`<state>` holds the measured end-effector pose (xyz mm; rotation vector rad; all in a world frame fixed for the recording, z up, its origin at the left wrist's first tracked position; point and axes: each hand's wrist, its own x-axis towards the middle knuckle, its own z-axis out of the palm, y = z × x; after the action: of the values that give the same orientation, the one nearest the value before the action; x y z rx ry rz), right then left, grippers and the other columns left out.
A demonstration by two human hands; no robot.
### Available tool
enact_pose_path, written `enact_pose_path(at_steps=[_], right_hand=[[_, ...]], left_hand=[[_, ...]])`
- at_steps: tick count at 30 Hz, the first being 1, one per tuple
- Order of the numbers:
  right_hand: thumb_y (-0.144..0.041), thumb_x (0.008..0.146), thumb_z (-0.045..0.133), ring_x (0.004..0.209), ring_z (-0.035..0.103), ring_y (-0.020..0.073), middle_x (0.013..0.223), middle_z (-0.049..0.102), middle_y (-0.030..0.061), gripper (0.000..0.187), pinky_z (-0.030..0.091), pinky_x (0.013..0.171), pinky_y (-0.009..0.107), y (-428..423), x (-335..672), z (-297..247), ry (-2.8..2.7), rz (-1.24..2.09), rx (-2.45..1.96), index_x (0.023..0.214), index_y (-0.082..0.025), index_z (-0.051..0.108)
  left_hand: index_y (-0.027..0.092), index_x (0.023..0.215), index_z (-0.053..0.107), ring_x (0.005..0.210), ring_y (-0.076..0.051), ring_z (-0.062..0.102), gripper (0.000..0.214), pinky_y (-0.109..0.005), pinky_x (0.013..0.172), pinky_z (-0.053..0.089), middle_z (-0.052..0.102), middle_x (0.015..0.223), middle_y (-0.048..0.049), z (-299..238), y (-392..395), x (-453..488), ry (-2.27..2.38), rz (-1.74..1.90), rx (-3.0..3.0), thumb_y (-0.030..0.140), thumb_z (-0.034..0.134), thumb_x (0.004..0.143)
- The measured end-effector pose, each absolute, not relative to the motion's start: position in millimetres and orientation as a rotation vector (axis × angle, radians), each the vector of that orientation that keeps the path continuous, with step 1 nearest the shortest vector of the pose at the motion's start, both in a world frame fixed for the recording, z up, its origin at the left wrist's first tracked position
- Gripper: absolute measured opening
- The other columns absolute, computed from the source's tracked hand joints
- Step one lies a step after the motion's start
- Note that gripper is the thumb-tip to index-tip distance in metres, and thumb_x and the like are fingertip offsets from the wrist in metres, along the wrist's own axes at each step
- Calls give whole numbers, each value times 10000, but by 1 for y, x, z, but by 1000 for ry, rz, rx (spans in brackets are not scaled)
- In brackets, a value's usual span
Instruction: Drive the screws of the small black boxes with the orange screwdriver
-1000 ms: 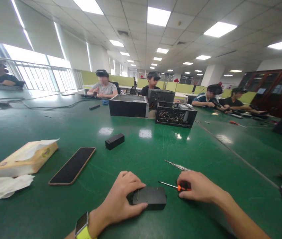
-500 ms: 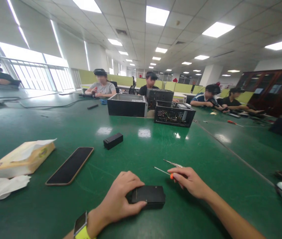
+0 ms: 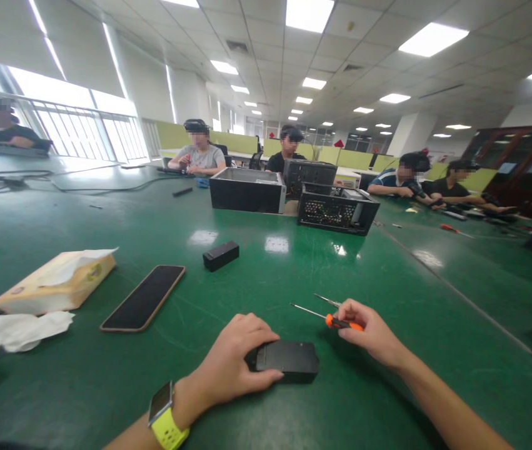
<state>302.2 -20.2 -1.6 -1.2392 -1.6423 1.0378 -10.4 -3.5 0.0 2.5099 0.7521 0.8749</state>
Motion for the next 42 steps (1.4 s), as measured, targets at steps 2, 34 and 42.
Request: enact_pose_path(at_steps=[2,34,42], right_hand=[[-204,724,655,930,625,219,1019,669,75,84,481,812,354,-22,304,3,-1629,944,-1243,799,-187,620],[-349,871,664,509,567,114,673,653,7,199,470,475,227,-29,306,5,-1381,602,-1106,766,-192,603],[-296,896,605,543,567,126,680,620,-9,134,455,526,242,-36,313,12,-1649,253,-1164,797,-206,600]], left_hand=[[197,1063,676,899,-249,616,379,-381,812,431,707,984,-59,0,-3,-10,758,869,2508,354,789,737],[165,1081,673,887,-244,608,389,-372,791,468,706,991,-85,-6,-1,-10,666,968,2514,370,782,769],[147,1157,644,913,-246,602,463,-374,799,491,673,1029,-106,-8,-1,-13,633,981,2477,444,748,817]])
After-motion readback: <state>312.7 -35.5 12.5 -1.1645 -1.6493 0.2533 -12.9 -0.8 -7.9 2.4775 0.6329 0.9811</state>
